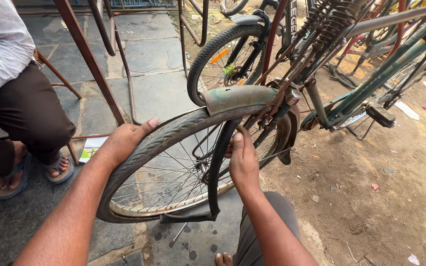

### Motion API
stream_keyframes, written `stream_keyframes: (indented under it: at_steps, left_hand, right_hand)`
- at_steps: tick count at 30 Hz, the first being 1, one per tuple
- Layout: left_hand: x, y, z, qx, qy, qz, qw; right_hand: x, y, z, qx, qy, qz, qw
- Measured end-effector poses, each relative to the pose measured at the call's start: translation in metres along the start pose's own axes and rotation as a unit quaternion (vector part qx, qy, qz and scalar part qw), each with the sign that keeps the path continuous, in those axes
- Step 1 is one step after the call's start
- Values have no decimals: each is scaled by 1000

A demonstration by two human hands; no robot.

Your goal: The person uses a metal tool to pry the tire bead off the rim of a bicycle wheel. They then pull the inner tube out from between the tire and the rim by hand.

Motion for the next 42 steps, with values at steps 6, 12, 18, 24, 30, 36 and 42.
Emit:
stream_keyframes:
  at_steps: [6,12,18,24,30,36,42]
  left_hand:
    - [-3,-1,2,-15,-11,-11,1000]
    - [-7,-4,3,-28,-9,-23,999]
    - [-12,1,5,-45,-11,2,999]
    - [-13,-1,-2,-75,9,10,997]
    - [-97,-19,-41,-72,244,287,924]
    - [-130,-175,30,64,381,173,906]
    - [-69,-321,75,-56,371,-5,927]
  right_hand:
    - [32,20,48,583,-57,150,796]
    - [49,26,31,596,77,54,798]
    - [51,24,30,594,94,23,799]
    - [46,19,32,478,70,104,869]
    - [-19,-51,1,14,165,-88,982]
    - [-14,-56,27,-33,103,-134,985]
    - [-12,-62,40,-113,129,-158,972]
Point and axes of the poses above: each hand's wrist, its own x-axis towards the middle knuckle, its own z-axis out of the palm, y = z × x, the point moved 10 cm from there along x, towards the middle knuckle, and after that the axes turned 7 degrees about -y, right-handed, at the moved point
